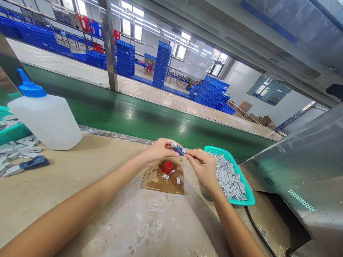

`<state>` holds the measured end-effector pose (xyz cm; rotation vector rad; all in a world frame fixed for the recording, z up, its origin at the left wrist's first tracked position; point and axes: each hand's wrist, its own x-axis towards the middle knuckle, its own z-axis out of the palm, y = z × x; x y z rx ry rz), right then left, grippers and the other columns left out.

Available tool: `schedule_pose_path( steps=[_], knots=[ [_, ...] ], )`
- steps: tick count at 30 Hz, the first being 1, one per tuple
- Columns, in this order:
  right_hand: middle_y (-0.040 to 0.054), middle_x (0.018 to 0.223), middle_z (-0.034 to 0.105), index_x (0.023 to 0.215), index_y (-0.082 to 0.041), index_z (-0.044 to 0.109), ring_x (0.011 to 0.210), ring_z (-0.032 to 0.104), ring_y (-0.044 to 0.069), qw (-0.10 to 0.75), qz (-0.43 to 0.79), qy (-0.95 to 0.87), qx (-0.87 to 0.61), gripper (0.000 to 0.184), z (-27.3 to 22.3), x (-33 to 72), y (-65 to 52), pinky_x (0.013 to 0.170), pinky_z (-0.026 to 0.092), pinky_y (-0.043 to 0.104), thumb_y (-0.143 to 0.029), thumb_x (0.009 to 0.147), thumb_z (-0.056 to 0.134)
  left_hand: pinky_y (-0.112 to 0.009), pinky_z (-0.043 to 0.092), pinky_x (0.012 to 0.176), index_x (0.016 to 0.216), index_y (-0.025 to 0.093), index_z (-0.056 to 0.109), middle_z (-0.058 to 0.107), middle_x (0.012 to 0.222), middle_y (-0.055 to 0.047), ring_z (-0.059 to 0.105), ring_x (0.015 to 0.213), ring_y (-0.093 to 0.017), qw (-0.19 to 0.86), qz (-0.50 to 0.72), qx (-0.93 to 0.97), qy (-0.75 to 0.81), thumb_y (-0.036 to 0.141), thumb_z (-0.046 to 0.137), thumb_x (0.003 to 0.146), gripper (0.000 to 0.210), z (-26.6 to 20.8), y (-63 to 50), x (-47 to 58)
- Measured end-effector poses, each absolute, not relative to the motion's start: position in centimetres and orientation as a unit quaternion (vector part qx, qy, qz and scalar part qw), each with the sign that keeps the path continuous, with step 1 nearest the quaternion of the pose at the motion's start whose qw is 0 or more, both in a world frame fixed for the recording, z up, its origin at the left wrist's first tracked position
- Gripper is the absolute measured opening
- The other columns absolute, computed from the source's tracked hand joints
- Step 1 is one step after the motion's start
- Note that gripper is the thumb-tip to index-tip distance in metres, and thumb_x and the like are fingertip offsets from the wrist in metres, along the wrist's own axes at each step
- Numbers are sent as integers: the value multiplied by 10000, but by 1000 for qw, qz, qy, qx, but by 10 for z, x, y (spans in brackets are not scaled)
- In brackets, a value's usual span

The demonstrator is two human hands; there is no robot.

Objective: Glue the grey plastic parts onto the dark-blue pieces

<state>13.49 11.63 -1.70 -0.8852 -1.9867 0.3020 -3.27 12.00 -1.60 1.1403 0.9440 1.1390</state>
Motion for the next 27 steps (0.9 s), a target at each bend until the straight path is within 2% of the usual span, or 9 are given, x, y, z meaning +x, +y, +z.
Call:
schedule_pose_path(
  steps=[11, 17, 22, 27],
  knots=[
    [47, 763, 635, 841, -174, 644, 642, 566, 132, 443, 131, -828, -319, 153, -21, 140, 120, 572, 469, 260, -121, 746, 537, -310, 431, 813, 730, 148, 661, 675, 753, -21, 596, 746, -141, 601, 480, 498, 401, 153, 719, 512, 226, -20, 121, -34],
    [38, 744, 636, 797, -189, 654, 682, 585, 140, 455, 92, -828, -316, 149, -19, 140, 120, 579, 470, 255, -111, 753, 535, -275, 441, 752, 742, 135, 648, 670, 736, -22, 589, 701, -117, 656, 493, 425, 382, 146, 739, 487, 271, -25, 120, -28],
    [31, 731, 642, 787, -205, 666, 681, 595, 139, 450, 67, -834, -311, 161, -17, 140, 119, 596, 482, 258, -110, 758, 538, -245, 436, 683, 737, 128, 639, 663, 711, -18, 575, 653, -96, 662, 505, 404, 378, 130, 734, 491, 264, -27, 118, -24],
    [39, 733, 655, 755, -195, 676, 675, 605, 143, 453, 58, -834, -309, 168, -14, 141, 120, 598, 491, 259, -93, 748, 542, -257, 438, 710, 748, 122, 642, 664, 711, -24, 585, 676, -108, 670, 496, 401, 379, 124, 735, 489, 276, -26, 117, -24]
  ],
)
